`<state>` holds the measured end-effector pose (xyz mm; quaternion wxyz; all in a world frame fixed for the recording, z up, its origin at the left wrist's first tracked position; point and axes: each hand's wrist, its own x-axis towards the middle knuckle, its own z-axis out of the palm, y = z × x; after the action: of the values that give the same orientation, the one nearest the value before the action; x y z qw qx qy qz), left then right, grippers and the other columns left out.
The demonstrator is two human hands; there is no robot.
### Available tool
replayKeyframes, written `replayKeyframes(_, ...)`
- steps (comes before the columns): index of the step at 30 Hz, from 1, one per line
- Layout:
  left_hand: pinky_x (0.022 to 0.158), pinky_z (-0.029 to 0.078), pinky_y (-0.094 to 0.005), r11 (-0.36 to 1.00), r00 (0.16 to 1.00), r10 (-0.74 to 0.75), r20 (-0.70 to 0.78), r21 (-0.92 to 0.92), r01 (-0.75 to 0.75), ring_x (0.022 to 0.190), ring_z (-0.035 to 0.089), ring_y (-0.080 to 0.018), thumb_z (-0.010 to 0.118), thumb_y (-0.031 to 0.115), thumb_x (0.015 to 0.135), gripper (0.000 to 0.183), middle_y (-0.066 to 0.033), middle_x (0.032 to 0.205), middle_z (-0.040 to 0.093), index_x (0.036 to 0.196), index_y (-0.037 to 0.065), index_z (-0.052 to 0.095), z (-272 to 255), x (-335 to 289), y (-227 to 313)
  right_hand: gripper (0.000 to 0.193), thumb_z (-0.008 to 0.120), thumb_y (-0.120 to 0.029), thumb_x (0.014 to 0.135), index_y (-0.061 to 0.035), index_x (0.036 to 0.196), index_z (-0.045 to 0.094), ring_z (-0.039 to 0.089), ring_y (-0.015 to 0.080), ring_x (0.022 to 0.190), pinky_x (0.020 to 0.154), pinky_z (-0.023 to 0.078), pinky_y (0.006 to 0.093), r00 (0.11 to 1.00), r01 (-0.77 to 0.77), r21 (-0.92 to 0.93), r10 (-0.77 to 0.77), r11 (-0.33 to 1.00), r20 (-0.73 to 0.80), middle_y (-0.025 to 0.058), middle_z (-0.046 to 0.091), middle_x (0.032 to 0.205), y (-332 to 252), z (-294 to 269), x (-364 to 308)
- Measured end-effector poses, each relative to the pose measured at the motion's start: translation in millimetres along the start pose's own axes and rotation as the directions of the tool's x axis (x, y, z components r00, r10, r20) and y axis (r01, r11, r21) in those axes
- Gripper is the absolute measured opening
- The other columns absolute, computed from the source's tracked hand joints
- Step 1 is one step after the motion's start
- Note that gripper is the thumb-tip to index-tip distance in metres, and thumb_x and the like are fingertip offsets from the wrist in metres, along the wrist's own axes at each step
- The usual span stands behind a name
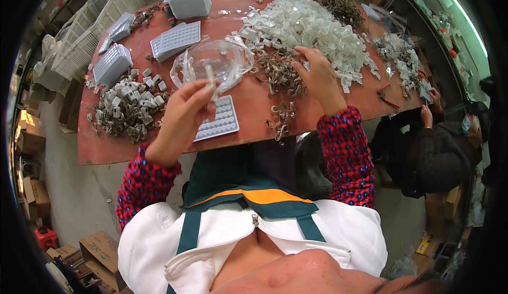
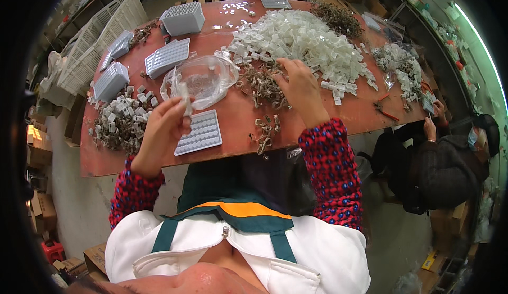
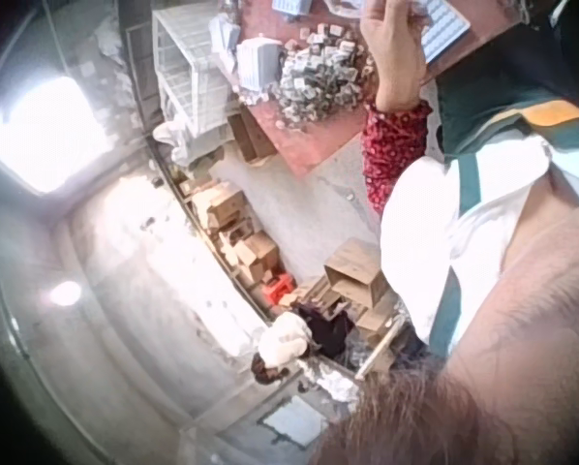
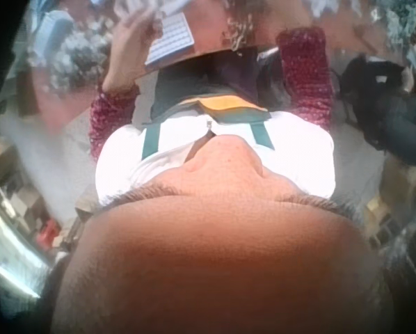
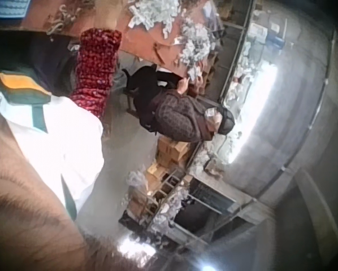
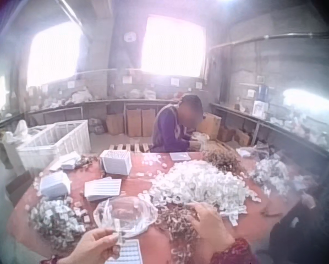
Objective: The person repeatedly picks small white plastic housings and metal contacts from a table, inserts the contacts into the housings, and places the assembled units into a gray plastic tray. The person also occasionally picks up and sets down a small green component.
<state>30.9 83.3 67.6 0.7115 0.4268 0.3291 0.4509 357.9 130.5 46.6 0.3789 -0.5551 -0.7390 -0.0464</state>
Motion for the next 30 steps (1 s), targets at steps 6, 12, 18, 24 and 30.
replayKeyframes(6,0.061,0.047,-0.0238,0.968,0.992,-0.094,-0.088,-0.239,0.070,0.071,0.057,-0.0088,0.060,0.016,0.100,0.032,-0.0067,0.099,0.064,0.124,-0.003,0.058,-14.0,-52.7,-53.8,0.014,0.074,-0.022,0.084,-0.0095,0.091,0.072,0.064,0.0289,0.087,0.075,0.052,0.0386,0.951,-0.085,0.095,0.052,0.992,0.306,0.0076,0.065,0.086,-54.4,-22.2,-51.9)
replayKeyframes(12,0.061,0.048,-0.0245,0.955,0.992,-0.107,-0.071,-0.283,0.083,0.071,0.057,-0.0100,0.060,0.014,0.099,0.031,-0.0084,0.101,0.065,0.124,-0.004,0.058,-15.6,-57.2,-71.1,0.017,0.078,-0.025,0.079,-0.0123,0.088,0.073,0.063,0.0259,0.087,0.074,0.053,0.0387,0.954,0.027,0.045,-0.039,0.999,0.296,0.0048,0.064,0.085,-79.0,-20.8,-78.4)
replayKeyframes(18,0.062,0.047,-0.0233,0.956,0.992,-0.122,-0.042,-0.272,0.107,0.069,0.056,-0.0077,0.061,0.016,0.099,0.032,-0.0067,0.100,0.066,0.124,-0.003,0.059,-7.3,-52.8,-67.4,0.017,0.078,-0.023,0.079,-0.0107,0.090,0.072,0.062,0.0262,0.092,0.074,0.052,0.0372,0.963,-0.003,-0.025,0.010,1.000,0.270,0.0072,0.065,0.088,-69.8,9.6,-87.8)
replayKeyframes(24,0.062,0.046,-0.0227,0.958,0.992,-0.128,0.010,-0.257,0.126,0.070,0.057,-0.0069,0.060,0.017,0.099,0.031,-0.0058,0.099,0.065,0.125,-0.002,0.059,0.0,-44.3,-69.9,0.020,0.064,-0.021,0.098,-0.0025,0.104,0.068,0.068,0.0139,0.083,0.074,0.054,0.0281,0.864,-0.496,0.708,0.371,0.503,0.342,0.0052,0.071,0.099,-10.5,7.5,-35.8)
replayKeyframes(30,0.063,0.046,-0.0222,0.951,0.990,-0.136,0.030,-0.276,0.139,0.070,0.057,-0.0072,0.060,0.017,0.100,0.032,-0.0061,0.100,0.066,0.126,-0.001,0.059,7.2,-34.1,-71.9,0.025,0.059,-0.020,0.102,-0.0004,0.118,0.063,0.068,0.0162,0.091,0.083,0.056,0.0307,0.850,-0.473,0.875,0.314,0.103,0.422,0.0065,0.069,0.099,-26.3,-8.4,-26.9)
